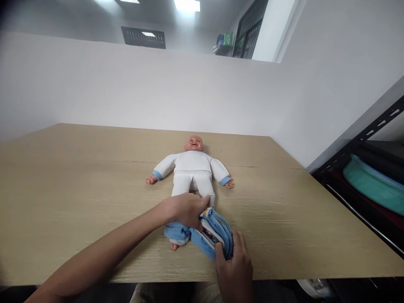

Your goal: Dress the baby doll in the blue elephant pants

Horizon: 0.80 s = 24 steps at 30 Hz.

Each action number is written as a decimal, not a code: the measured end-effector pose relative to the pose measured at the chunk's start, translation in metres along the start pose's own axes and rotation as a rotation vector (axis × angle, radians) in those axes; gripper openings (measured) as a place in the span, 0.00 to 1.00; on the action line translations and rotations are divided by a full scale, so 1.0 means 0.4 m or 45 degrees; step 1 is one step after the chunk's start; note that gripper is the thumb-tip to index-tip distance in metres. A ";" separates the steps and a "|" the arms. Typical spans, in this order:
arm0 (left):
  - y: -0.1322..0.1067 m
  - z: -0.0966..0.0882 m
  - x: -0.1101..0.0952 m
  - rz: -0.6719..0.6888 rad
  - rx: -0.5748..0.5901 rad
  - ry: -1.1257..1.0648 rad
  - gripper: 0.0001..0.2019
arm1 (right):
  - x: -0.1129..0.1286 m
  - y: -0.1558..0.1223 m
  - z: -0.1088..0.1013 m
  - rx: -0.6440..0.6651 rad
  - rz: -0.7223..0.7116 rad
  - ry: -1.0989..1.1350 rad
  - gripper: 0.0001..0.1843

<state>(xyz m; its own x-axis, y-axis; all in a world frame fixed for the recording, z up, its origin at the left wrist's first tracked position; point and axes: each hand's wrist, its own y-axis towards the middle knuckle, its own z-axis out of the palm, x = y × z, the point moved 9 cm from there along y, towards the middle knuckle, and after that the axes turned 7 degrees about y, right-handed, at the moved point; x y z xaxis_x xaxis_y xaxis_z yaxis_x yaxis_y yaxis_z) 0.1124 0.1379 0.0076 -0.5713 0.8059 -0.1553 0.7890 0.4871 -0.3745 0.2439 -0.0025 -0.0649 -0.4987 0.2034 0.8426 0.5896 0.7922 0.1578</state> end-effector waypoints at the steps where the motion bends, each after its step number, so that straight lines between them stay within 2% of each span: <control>1: -0.002 0.002 -0.006 -0.002 -0.011 0.020 0.40 | -0.004 0.001 0.004 0.021 0.011 0.017 0.32; 5: -0.009 0.005 -0.016 0.004 -0.083 0.072 0.42 | -0.035 0.007 0.036 0.159 0.152 0.168 0.35; 8: -0.019 0.013 -0.006 0.026 -0.137 0.033 0.40 | -0.052 0.015 0.070 0.287 0.190 0.381 0.31; 11: -0.038 0.020 0.018 0.057 -0.222 -0.115 0.38 | -0.071 0.020 0.096 0.341 0.217 0.556 0.31; 14: -0.066 0.024 0.054 0.046 -0.321 -0.409 0.38 | -0.075 0.024 0.119 0.381 0.257 0.650 0.33; 16: -0.087 0.024 0.071 0.065 -0.392 -0.651 0.36 | -0.052 0.029 0.131 0.426 0.238 0.693 0.31; 19: -0.111 0.023 0.077 0.143 -0.466 -0.958 0.35 | 0.018 0.048 0.125 0.437 0.091 0.740 0.29; 22: -0.127 0.014 0.076 0.205 -0.556 -1.040 0.32 | 0.083 0.078 0.104 0.395 -0.093 0.746 0.30; 24: -0.133 0.007 0.078 0.231 -0.616 -1.016 0.25 | 0.108 0.101 0.107 0.436 -0.171 0.693 0.26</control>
<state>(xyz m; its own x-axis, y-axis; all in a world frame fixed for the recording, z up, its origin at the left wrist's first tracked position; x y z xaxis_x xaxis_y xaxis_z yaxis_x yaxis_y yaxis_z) 0.0520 0.1364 0.0202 -0.2754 0.5024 -0.8196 0.7869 0.6075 0.1080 0.2189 0.0631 -0.0442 -0.1084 -0.1589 0.9813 0.2644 0.9470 0.1825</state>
